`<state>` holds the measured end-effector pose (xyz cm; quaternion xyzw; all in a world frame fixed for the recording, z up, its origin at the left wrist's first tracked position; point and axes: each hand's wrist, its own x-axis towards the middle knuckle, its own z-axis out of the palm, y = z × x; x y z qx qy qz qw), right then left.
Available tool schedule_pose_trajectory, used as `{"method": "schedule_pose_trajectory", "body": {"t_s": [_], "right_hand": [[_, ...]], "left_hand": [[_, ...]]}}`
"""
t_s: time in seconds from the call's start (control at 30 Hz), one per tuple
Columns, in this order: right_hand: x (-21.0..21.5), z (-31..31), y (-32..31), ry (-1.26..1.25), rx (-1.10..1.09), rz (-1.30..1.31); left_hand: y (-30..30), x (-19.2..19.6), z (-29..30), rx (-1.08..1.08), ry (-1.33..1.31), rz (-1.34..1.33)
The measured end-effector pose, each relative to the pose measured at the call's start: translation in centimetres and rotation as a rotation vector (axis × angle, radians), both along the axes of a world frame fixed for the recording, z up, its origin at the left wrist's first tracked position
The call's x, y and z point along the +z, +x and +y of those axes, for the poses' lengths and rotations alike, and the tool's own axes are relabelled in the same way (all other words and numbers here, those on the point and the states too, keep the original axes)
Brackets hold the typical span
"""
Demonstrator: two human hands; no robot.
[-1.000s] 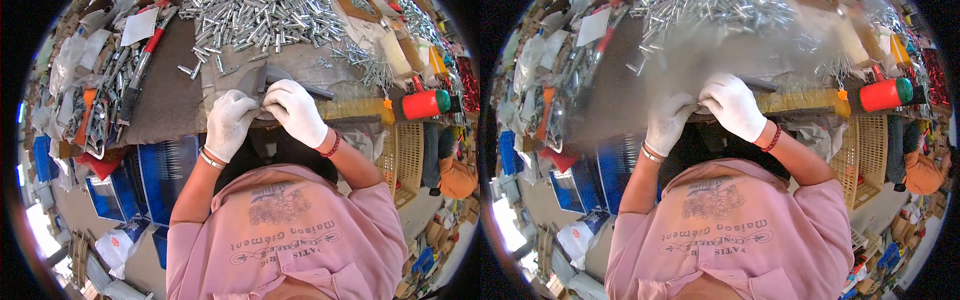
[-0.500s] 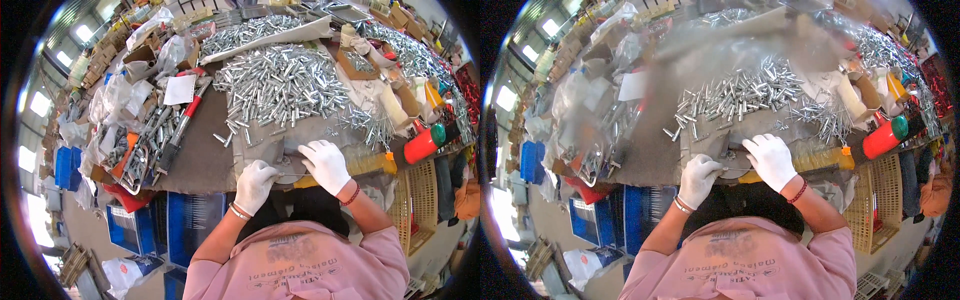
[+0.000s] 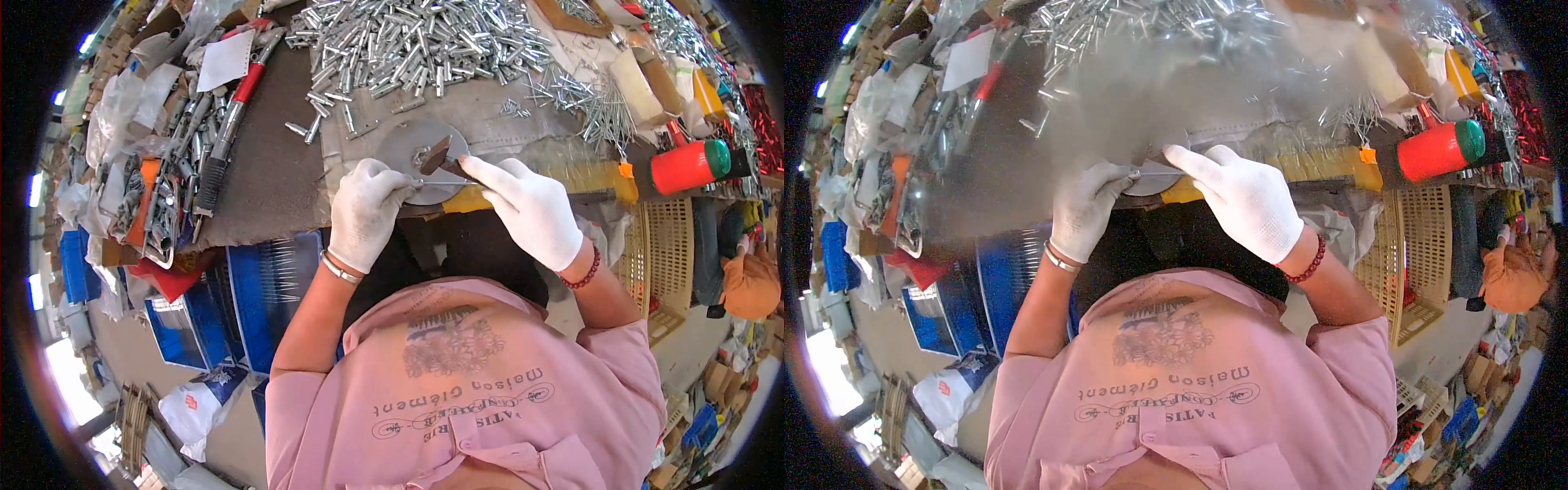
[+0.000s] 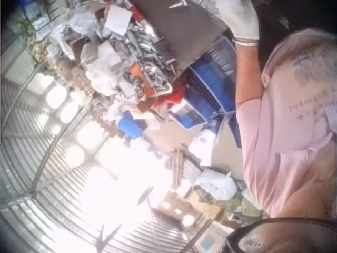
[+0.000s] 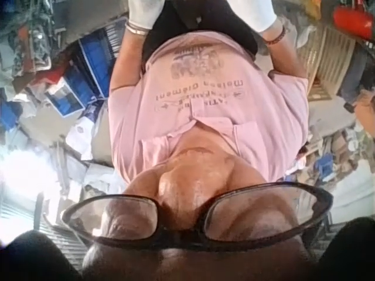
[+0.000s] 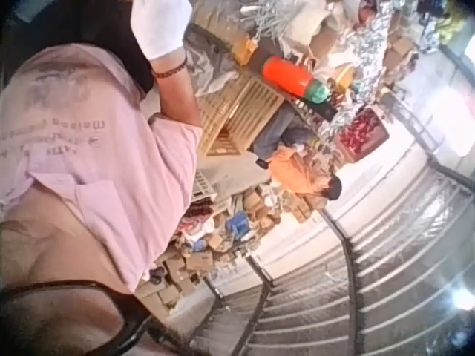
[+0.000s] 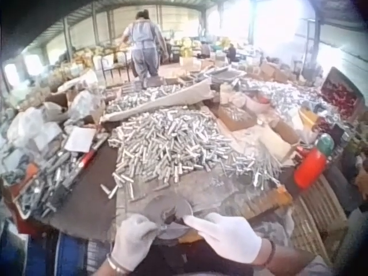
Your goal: Assembling small metal hardware components including bolts and sleeves using a hammer and a metal plate.
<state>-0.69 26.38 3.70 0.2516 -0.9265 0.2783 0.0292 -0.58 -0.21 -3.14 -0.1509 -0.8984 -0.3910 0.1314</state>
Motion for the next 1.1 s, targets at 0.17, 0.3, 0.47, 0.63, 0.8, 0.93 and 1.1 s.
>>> {"method": "schedule_pose_trajectory", "body": {"t_s": [0.17, 0.3, 0.47, 0.63, 0.8, 0.93, 1.1], "right_hand": [[-0.8, -0.3, 1.5, -0.065, 0.024, 0.199], [-1.0, -0.5, 1.9, 0.129, 0.076, 0.214], [0.4, -0.5, 1.5, -0.074, 0.013, 0.247], [-0.4, -0.4, 1.3, -0.240, 0.032, 0.243], [-0.6, -0.5, 1.5, -0.205, 0.022, 0.220], [-2.1, -0.5, 1.6, 0.043, 0.077, 0.167], [-1.1, -0.4, 0.6, -0.041, 0.023, 0.084]], "left_hand": [[0.7, 0.0, 0.5, 0.011, 0.019, 0.014], [1.2, -0.3, 0.3, 0.035, 0.004, 0.019], [0.7, 0.0, 0.5, 0.029, 0.067, 0.001], [0.2, 0.1, 0.4, 0.033, 0.081, -0.002], [0.5, 0.7, 0.1, 0.008, 0.021, 0.005], [0.7, 0.2, 0.1, 0.009, -0.017, 0.026], [-0.1, 0.2, -0.1, -0.014, -0.010, -0.015]]}}
